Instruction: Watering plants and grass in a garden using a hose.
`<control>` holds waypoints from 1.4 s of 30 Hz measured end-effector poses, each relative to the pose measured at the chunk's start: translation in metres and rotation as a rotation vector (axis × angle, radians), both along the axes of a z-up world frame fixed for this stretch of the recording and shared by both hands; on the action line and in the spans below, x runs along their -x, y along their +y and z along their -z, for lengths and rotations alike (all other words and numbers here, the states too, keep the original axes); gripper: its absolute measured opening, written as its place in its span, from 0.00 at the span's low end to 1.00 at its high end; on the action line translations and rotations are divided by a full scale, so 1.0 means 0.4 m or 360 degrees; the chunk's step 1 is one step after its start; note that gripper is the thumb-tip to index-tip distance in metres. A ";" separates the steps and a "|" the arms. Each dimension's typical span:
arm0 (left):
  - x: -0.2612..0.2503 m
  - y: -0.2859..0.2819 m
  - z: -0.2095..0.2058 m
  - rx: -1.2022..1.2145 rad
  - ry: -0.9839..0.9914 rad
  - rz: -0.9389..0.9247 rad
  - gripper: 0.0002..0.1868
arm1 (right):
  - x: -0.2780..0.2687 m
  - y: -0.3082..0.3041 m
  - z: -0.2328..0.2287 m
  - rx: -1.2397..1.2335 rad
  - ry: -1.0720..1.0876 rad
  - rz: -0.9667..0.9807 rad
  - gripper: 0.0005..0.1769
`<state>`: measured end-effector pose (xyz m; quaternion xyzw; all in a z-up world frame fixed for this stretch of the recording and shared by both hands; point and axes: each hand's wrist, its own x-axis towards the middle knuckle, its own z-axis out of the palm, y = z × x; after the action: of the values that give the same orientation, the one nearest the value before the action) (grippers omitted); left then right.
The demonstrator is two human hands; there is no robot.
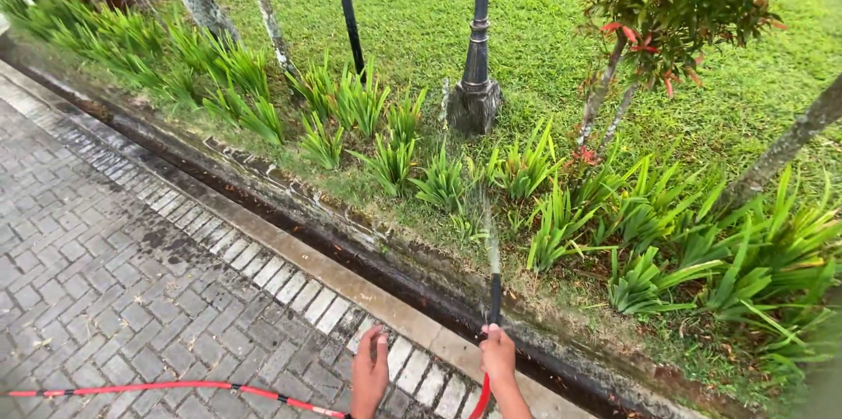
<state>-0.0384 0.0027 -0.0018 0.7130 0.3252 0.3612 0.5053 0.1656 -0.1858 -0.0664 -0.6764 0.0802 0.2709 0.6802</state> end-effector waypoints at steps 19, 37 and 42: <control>-0.124 0.105 -0.177 0.0055 0.0136 0.0130 0.21 | -0.068 0.118 -0.099 -0.0046 0.0008 -0.0198 0.23; -0.120 0.187 -0.255 0.0101 -0.0222 -0.0181 0.16 | 0.035 0.254 -0.216 0.0045 -0.0260 -0.0393 0.22; -0.108 0.197 -0.267 0.0188 -0.0370 -0.0057 0.17 | 0.095 0.282 -0.285 0.0020 -0.0255 -0.0448 0.23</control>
<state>0.0048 0.0815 0.1049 0.6294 0.2980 0.4305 0.5742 0.1274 -0.0730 0.0475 -0.7046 -0.0680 0.3082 0.6355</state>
